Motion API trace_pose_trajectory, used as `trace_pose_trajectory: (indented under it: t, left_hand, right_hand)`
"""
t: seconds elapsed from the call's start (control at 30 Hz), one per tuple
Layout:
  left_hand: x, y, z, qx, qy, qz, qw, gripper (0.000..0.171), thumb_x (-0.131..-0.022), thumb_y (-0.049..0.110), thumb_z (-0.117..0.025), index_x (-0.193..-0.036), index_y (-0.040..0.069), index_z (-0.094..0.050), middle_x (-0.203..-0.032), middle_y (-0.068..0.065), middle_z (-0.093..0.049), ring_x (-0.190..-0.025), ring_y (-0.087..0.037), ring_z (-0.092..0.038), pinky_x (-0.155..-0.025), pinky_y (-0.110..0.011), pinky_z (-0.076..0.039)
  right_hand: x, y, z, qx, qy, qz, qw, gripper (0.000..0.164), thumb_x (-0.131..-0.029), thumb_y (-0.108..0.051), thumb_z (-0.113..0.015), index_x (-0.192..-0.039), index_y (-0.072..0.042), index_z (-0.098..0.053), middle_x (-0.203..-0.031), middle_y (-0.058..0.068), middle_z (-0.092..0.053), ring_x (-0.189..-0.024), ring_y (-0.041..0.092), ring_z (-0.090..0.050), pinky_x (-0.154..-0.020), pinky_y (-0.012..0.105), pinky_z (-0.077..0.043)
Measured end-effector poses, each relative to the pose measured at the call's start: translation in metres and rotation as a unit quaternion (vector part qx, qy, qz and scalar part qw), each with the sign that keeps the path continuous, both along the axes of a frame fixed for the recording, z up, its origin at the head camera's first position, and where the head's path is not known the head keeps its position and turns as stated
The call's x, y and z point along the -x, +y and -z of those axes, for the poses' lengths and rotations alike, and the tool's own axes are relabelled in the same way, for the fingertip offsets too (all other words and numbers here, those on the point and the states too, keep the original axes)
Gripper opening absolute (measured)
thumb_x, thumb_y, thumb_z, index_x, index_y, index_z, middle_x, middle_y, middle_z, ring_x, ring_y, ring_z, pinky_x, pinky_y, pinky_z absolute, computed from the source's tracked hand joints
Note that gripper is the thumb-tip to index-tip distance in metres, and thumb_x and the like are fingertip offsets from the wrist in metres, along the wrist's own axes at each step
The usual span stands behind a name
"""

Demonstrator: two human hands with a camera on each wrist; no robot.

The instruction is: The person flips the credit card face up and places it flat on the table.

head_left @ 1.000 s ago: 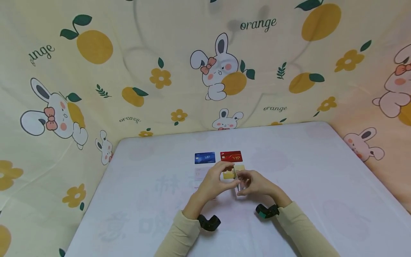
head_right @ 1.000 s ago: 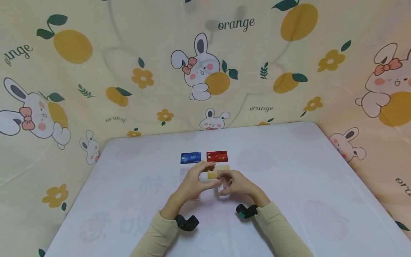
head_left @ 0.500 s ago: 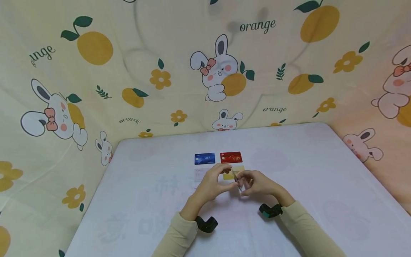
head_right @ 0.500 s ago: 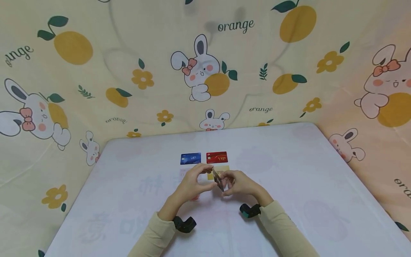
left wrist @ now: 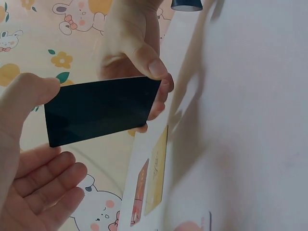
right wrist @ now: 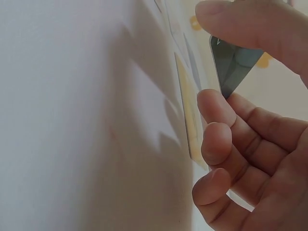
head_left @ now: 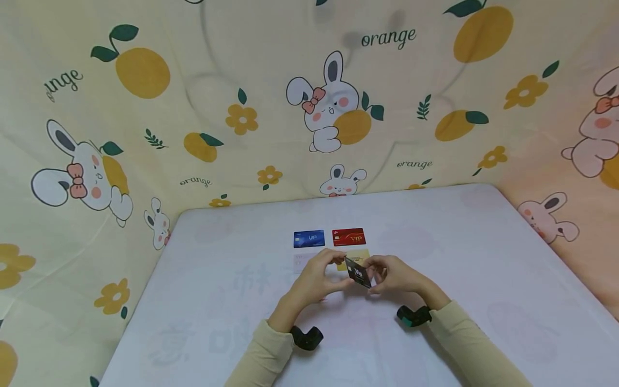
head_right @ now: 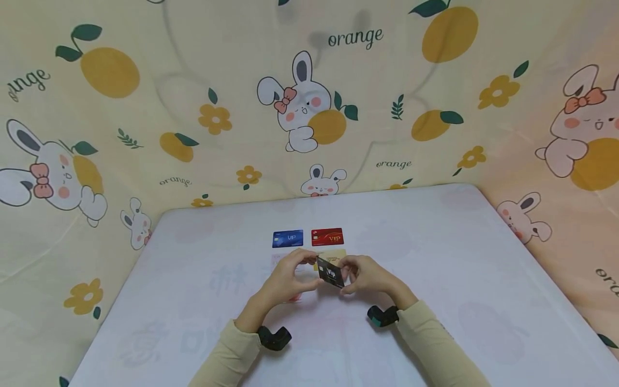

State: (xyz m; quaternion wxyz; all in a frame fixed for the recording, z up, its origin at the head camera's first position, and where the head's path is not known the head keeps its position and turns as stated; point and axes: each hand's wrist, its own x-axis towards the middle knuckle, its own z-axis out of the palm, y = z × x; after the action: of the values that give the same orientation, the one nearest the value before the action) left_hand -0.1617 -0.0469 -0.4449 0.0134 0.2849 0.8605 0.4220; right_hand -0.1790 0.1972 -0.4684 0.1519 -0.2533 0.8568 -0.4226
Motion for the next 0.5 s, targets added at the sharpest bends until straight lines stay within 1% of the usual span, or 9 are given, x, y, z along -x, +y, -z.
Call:
trace_pose_trajectory:
  t: [0.17, 0.27, 0.37, 0.5]
  left_hand:
    - [0.0003, -0.0027, 0.0024, 0.009, -0.013, 0.007, 0.9999, 0.056, -0.081, 0.028, -0.077, -0.128, 0.006, -0.056, -0.118, -0.009, -0.063, -0.108, -0.018, -0.06, -0.101, -0.037, -0.049]
    - [0.0007, -0.004, 0.0032, 0.012, -0.027, 0.011, 0.9995, 0.058, -0.081, 0.028, -0.077, -0.129, 0.004, -0.055, -0.118, -0.01, -0.063, -0.109, -0.019, -0.06, -0.102, -0.039, -0.049]
    - [0.0012, -0.0051, 0.0038, 0.015, -0.035, 0.012, 0.9992, 0.058, -0.081, 0.028, -0.077, -0.129, 0.004, -0.055, -0.117, -0.009, -0.063, -0.11, -0.019, -0.059, -0.102, -0.04, -0.048]
    - [0.0016, -0.0063, 0.0049, 0.025, -0.033, 0.011, 0.9991, 0.057, -0.08, 0.028, -0.078, -0.128, 0.005, -0.056, -0.115, -0.008, -0.063, -0.109, -0.019, -0.059, -0.101, -0.038, -0.049]
  right_hand:
    - [-0.001, 0.0029, -0.0018, -0.002, 0.001, 0.002, 1.0, 0.054, -0.068, -0.012, -0.084, -0.111, 0.008, -0.058, -0.086, 0.016, -0.064, -0.069, 0.009, -0.05, -0.06, 0.019, -0.044]
    - [-0.0009, 0.0045, -0.0004, -0.003, 0.005, 0.0, 1.0, 0.053, -0.068, -0.013, -0.084, -0.11, 0.007, -0.059, -0.086, 0.016, -0.064, -0.068, 0.007, -0.05, -0.06, 0.019, -0.044]
    - [-0.0004, 0.0064, 0.0009, 0.001, 0.012, -0.002, 1.0, 0.052, -0.067, -0.012, -0.084, -0.109, 0.007, -0.059, -0.085, 0.015, -0.063, -0.067, 0.006, -0.05, -0.059, 0.019, -0.045]
    - [0.0, 0.0097, -0.0001, 0.005, 0.019, -0.001, 1.0, 0.053, -0.068, -0.012, -0.083, -0.11, 0.008, -0.059, -0.085, 0.014, -0.063, -0.066, 0.006, -0.05, -0.059, 0.02, -0.044]
